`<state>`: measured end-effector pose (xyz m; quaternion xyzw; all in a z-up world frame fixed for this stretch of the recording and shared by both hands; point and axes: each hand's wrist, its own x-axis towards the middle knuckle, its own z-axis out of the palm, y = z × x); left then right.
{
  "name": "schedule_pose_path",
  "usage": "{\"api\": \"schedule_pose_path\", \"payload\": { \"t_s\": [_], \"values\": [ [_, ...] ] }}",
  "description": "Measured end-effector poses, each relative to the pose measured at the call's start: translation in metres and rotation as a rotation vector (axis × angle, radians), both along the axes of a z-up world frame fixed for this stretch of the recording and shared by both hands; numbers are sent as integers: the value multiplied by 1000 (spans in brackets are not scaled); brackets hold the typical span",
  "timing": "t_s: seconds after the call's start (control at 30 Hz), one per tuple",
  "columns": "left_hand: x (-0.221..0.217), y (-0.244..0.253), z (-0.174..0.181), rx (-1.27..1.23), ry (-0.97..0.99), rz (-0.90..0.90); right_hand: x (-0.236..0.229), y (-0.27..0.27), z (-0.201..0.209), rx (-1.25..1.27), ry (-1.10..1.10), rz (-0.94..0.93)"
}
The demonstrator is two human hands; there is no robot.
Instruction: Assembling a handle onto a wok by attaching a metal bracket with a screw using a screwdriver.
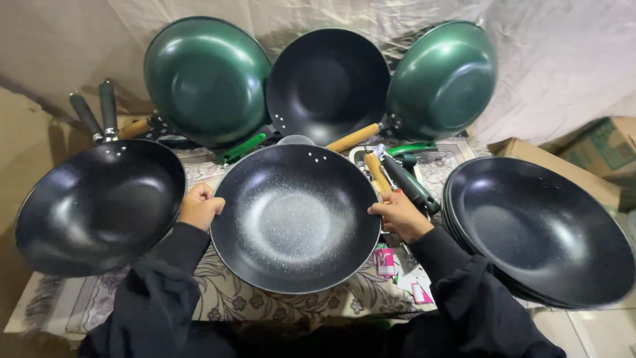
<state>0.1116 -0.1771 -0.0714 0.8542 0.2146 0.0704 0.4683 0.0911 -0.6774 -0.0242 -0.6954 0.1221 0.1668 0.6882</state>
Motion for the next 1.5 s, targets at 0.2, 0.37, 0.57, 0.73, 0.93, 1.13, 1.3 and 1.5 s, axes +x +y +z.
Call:
{"api": "schedule_pose_path", "payload": {
  "t_s": [0.2, 0.37, 0.57, 0.73, 0.93, 1.13, 1.3, 1.5],
  "values": [
    [-3, 18, -18, 249, 212, -70, 1, 7, -39, -115, 72, 136],
    [3, 25, -35, 319, 323, -47, -25, 25, -9, -154, 142, 198],
    [-6, 14, -16, 335, 359, -13, -32, 33, -6, -178, 180, 278],
    [-15, 0, 6, 382, 384, -2, -33, 36, -6, -177, 166, 285],
    [-31, -24, 43, 412, 390, 33, -27, 37, -10, -201, 106, 288],
    [-33, -29, 55, 521, 379, -36, -28, 42, -1, -161, -136, 84],
    [-36, -41, 78, 602, 354, -34, -36, 49, 19, -158, -257, 61],
    [-17, -43, 64, 744, 308, -50, -29, 48, -4, -124, -256, 43]
  ]
}}
